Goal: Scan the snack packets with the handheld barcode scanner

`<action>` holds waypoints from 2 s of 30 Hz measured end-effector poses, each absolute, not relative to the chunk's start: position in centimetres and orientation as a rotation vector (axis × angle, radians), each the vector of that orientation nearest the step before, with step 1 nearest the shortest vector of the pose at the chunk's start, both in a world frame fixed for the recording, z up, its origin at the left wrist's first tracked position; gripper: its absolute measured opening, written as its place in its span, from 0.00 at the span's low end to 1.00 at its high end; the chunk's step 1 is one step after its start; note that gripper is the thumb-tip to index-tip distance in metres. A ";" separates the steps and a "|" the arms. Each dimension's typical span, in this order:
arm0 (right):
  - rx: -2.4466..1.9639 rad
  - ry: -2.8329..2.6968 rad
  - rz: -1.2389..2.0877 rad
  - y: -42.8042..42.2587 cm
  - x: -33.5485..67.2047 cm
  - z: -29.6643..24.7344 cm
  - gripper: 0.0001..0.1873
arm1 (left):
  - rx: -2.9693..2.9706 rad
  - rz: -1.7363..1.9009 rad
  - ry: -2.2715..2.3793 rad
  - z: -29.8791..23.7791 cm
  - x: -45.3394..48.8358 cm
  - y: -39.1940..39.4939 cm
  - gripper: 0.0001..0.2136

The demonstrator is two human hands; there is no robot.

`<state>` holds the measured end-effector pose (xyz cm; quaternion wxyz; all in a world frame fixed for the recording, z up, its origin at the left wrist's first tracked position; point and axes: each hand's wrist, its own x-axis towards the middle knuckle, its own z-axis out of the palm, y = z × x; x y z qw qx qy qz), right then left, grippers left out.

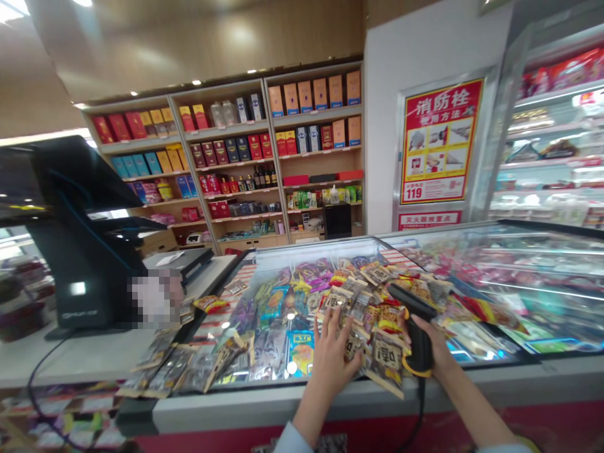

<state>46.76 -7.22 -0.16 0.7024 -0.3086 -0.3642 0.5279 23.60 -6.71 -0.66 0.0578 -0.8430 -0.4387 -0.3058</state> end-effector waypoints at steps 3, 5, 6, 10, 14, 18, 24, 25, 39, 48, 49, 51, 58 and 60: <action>-0.706 -0.835 1.161 -7.1 46.9 -0.5 0.11 | -2.568 -0.899 -1.334 -0.7 23.6 -6.7 0.33; -0.705 -0.840 1.160 -7.1 46.9 -0.6 0.11 | -2.567 -0.901 -1.338 -0.6 23.6 -6.7 0.33; -0.702 -0.839 1.158 -7.1 46.9 -0.6 0.11 | -2.565 -0.907 -1.338 -0.6 23.6 -6.7 0.33; -0.674 -0.836 1.165 -7.3 46.7 -0.2 0.13 | -2.554 -0.938 -1.323 -0.5 23.5 -6.8 0.33; -0.662 -0.841 1.179 -7.6 46.7 -0.1 0.12 | -2.556 -0.959 -1.315 -0.5 23.4 -6.8 0.33; -0.667 -0.831 1.178 -7.8 46.6 0.1 0.11 | -2.566 -0.990 -1.308 -0.3 23.2 -6.8 0.33; -0.658 -0.789 1.251 -8.1 46.6 0.7 0.12 | -2.569 -1.039 -1.354 0.0 23.2 -7.1 0.31; -0.656 -0.787 1.264 -8.1 46.7 0.8 0.12 | -2.554 -1.053 -1.357 0.1 23.1 -7.2 0.31; -0.610 -0.901 1.320 -8.1 39.9 4.6 0.11 | -1.965 -1.303 -1.595 3.9 7.6 -6.4 0.24; -0.516 -0.966 1.489 -5.6 27.7 4.1 0.13 | -1.655 -1.252 -1.795 2.8 -2.8 -5.7 0.28; -0.506 -0.964 1.499 -5.1 26.5 3.7 0.13 | -1.637 -1.229 -1.829 2.5 -3.7 -5.5 0.28; -0.495 -0.966 1.527 -4.3 24.4 3.0 0.14 | -1.608 -1.187 -1.890 1.7 -5.3 -5.1 0.27; -0.516 -0.952 1.625 -2.1 19.0 2.2 0.14 | -1.354 -1.066 -2.005 0.5 -9.0 -3.7 0.20; -0.501 -0.946 1.651 -1.7 18.0 2.0 0.14 | -1.198 -1.000 -2.069 0.3 -9.6 -3.6 0.20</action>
